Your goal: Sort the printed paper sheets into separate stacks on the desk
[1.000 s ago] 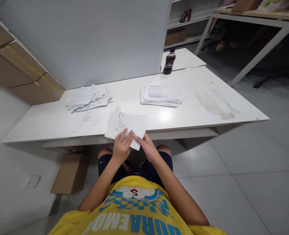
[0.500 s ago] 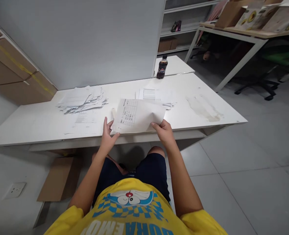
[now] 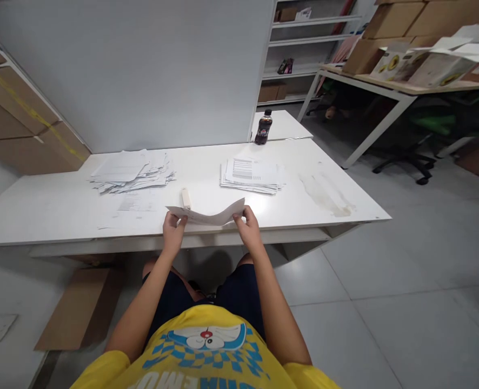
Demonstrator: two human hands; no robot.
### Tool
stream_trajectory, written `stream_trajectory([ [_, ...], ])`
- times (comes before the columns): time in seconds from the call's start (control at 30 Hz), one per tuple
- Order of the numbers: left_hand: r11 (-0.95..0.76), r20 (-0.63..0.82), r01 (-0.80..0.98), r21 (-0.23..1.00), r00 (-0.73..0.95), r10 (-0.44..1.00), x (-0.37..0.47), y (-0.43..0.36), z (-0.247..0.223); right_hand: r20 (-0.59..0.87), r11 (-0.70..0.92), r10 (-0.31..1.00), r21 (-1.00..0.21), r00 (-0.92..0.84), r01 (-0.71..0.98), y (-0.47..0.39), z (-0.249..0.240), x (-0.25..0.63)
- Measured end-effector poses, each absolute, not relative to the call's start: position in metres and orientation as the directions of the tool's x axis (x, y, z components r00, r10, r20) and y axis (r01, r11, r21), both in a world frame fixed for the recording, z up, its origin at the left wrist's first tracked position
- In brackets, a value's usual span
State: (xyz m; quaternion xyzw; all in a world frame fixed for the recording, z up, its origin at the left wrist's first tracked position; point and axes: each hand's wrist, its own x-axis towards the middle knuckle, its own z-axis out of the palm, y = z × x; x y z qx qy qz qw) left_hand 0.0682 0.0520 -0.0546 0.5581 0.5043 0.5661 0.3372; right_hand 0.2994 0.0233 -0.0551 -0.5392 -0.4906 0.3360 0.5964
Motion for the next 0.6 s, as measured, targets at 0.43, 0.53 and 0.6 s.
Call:
stream_trajectory([
  [0.43, -0.003, -0.016, -0.058, 0.998, -0.313, 0.950, 0.040, -0.023, -0.058, -0.074, -0.049, 0.980, -0.989, 0.187, -0.137, -0.016, -0.069, 0.283],
  [0.53, 0.108, -0.120, -0.053, 0.993, -0.308, 0.944, 0.036, -0.031, -0.070, -0.157, -0.127, 0.962, -0.982, 0.224, -0.143, -0.015, -0.075, 0.281],
  [0.6, 0.113, -0.124, -0.055, 0.992, -0.289, 0.949, 0.036, -0.030, -0.071, -0.152, -0.126, 0.952, -0.986, 0.265, -0.114, -0.011, -0.076, 0.280],
])
